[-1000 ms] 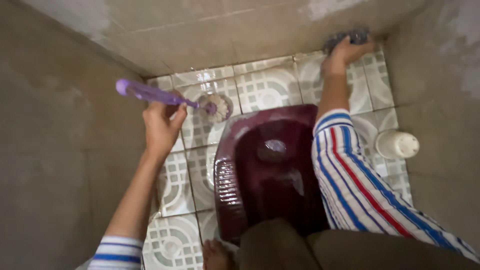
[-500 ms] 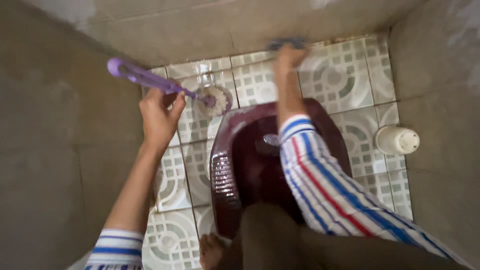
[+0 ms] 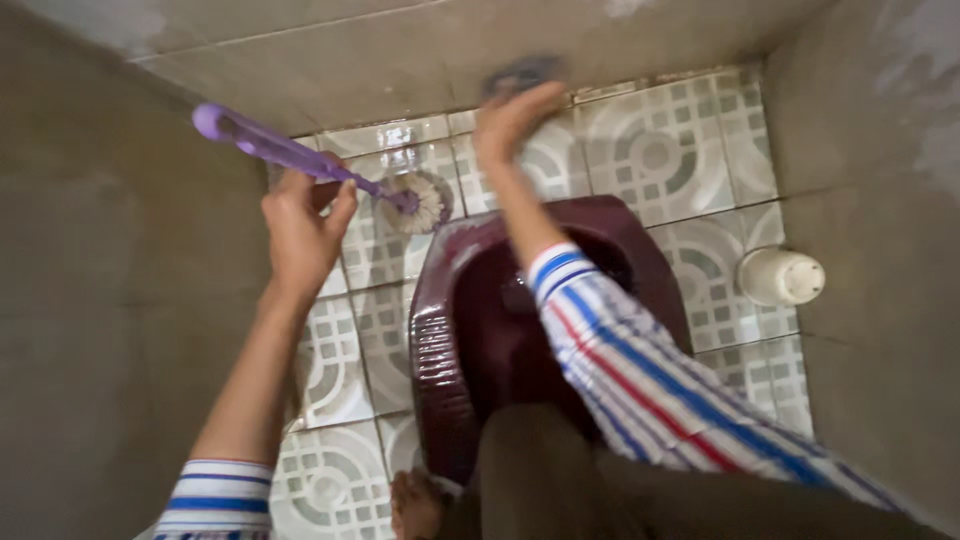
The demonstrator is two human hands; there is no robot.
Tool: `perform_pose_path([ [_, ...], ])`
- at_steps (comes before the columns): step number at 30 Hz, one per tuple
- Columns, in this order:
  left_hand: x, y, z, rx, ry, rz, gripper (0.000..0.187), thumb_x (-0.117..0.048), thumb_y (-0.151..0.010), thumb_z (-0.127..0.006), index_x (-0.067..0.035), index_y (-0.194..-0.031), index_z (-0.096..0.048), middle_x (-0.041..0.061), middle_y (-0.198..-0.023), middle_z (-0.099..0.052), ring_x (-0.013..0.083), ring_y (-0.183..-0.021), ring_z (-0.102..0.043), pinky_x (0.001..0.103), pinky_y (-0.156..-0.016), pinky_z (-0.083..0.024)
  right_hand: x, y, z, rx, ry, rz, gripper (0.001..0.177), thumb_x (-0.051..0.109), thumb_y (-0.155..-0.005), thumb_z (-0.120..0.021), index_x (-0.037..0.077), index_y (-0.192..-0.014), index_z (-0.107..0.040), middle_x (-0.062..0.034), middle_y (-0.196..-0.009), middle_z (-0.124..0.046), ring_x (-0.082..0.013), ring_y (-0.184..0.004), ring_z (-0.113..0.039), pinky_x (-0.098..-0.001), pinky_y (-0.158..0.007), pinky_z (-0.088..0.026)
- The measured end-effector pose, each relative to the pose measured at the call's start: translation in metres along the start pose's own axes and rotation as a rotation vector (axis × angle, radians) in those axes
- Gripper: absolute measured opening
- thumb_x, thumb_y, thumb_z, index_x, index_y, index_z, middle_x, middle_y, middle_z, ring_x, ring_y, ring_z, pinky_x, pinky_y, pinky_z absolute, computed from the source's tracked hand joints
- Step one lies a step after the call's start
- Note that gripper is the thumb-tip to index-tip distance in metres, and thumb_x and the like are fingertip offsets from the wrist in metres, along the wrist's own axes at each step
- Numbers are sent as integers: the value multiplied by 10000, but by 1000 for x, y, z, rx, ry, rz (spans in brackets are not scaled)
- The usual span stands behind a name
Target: The person scrubs the floor tiles and the maroon squat toilet using a steel wool pad and a purple toilet brush. They clean the rim, interior, and surrounding floor area.
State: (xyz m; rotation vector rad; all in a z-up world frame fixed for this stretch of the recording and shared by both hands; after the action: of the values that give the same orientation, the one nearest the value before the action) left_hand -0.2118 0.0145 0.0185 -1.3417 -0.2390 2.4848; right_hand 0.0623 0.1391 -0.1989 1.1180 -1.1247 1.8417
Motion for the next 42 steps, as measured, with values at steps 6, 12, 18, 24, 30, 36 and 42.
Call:
perform_pose_path([
  [6,1,-3,1,10,-121,41,238,-7,-966,-747,62,-1181,-672,159,-1058,-741,257,-970,-782,353,-827,-627,-21,10,-7,86,-98,79,557,40,-787,-747,3,-1260,-457,-201,-1230,-534,-357,-1182,-523,-512,-1073,-395],
  [12,-1,13,8,-16,-46,29,220,14,-978,-743,70,-1176,-668,169,-1099,-711,228,-1005,-760,346,-881,-623,-153,-146,24,-197,-387,-430,371,76,-967,-646,-16,-1298,-506,-189,-1238,-666,-291,-1055,-644,-416,-990,-547],
  [18,7,22,30,-11,-6,85,211,14,-942,-729,44,-1145,-681,139,-1056,-742,204,-1007,-764,330,-892,-628,-178,-147,9,-152,-387,-547,589,-138,-793,-538,-65,-1358,-391,-235,-1315,-573,-325,-1123,-624,-445,-1043,-506],
  [24,22,40,68,-81,-164,75,176,9,-935,-762,55,-1100,-718,170,-1021,-739,211,-929,-754,335,-823,-595,-65,34,-85,241,-15,-195,404,112,-846,-684,-30,-1205,-563,-245,-1134,-642,-374,-1006,-640,-483,-905,-518],
  [30,28,56,81,-174,-120,145,184,-59,-948,-800,29,-1092,-726,124,-913,-760,198,-805,-732,322,-721,-565,-12,69,-85,828,229,507,399,361,-899,-831,5,-1051,-736,-254,-953,-711,-423,-889,-655,-521,-766,-531],
  [36,32,59,81,-166,-119,105,184,-32,-962,-767,33,-1128,-721,157,-901,-754,205,-780,-734,333,-700,-564,-25,-59,-17,458,-274,-252,482,120,-845,-725,-25,-1259,-526,-199,-1100,-706,-337,-888,-702,-487,-752,-599],
  [42,38,59,70,-150,8,84,224,-52,-953,-758,34,-1148,-689,160,-979,-756,220,-894,-780,330,-789,-621,45,-34,14,-130,-106,341,550,77,-1010,-674,7,-1486,-407,-267,-1496,-462,-406,-1404,-465,-501,-1209,-383],
])
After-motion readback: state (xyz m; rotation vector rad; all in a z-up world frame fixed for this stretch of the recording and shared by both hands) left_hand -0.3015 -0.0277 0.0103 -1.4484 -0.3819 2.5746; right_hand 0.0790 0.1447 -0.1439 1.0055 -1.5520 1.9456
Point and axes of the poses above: each hand's wrist, its own y-axis away from the middle knuckle, its own z-axis out of the back of the hand, x = y × z, the point moved 4 cm from there along -y, towards the middle knuckle
